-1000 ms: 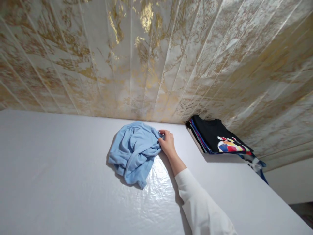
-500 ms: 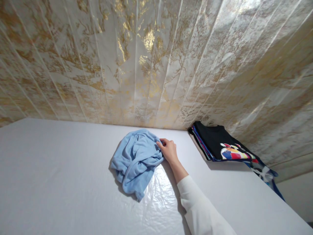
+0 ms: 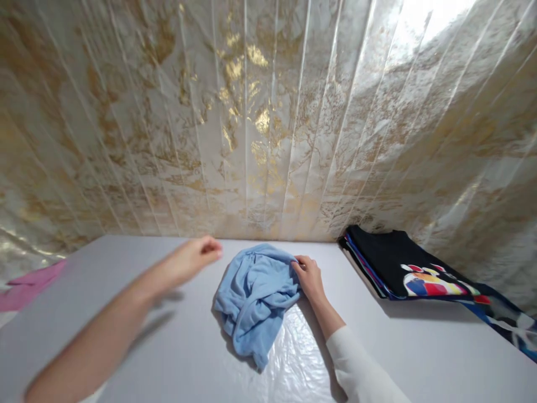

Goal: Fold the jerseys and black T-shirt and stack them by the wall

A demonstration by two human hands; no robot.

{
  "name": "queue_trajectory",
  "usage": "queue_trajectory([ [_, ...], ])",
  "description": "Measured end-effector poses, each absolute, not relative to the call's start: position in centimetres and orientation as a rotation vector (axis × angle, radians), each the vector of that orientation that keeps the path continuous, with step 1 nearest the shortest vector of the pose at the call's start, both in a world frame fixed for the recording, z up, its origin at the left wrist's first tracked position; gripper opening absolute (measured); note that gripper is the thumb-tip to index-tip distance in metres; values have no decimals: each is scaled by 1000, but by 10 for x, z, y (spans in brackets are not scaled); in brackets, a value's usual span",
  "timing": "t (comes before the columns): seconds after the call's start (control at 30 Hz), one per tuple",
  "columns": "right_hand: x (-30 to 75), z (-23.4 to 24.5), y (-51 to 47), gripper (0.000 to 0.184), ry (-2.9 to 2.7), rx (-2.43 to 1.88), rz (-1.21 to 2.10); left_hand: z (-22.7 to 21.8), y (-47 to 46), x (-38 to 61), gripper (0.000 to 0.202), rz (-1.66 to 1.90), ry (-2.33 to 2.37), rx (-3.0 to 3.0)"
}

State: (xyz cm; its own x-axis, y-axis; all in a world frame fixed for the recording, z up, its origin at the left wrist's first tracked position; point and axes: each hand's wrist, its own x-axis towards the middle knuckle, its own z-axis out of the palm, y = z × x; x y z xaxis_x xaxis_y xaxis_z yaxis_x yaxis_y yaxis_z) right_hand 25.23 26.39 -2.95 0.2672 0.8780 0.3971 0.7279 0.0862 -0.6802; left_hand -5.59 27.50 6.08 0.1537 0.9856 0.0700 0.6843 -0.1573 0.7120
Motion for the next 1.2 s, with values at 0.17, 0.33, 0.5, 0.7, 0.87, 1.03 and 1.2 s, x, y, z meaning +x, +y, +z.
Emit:
queue_trajectory([
  [0.17,249,-25,263,30,-1489,-1473,344,26,254,-39,13,521,1780,1971],
  [0.33,256,-24,265,30,-1421,-1387,406,7,253,-31,14,572,1819,1956],
  [0.5,273,-22,268,36,-1339,-1346,447,2,263,-35,15,804,1672,1842],
  [0.7,286,-10,268,36,-1319,-1278,511,5,268,-36,36,1073,1460,1660],
  [0.87,299,17,263,34,-1287,-1221,503,47,253,-52,44,1106,1302,1586],
  [1.03,309,60,244,33,-1250,-1167,462,102,234,-86,53,963,1228,1699],
  [1.2,311,105,211,34,-1132,-1118,341,146,211,-115,36,1313,1639,1978],
])
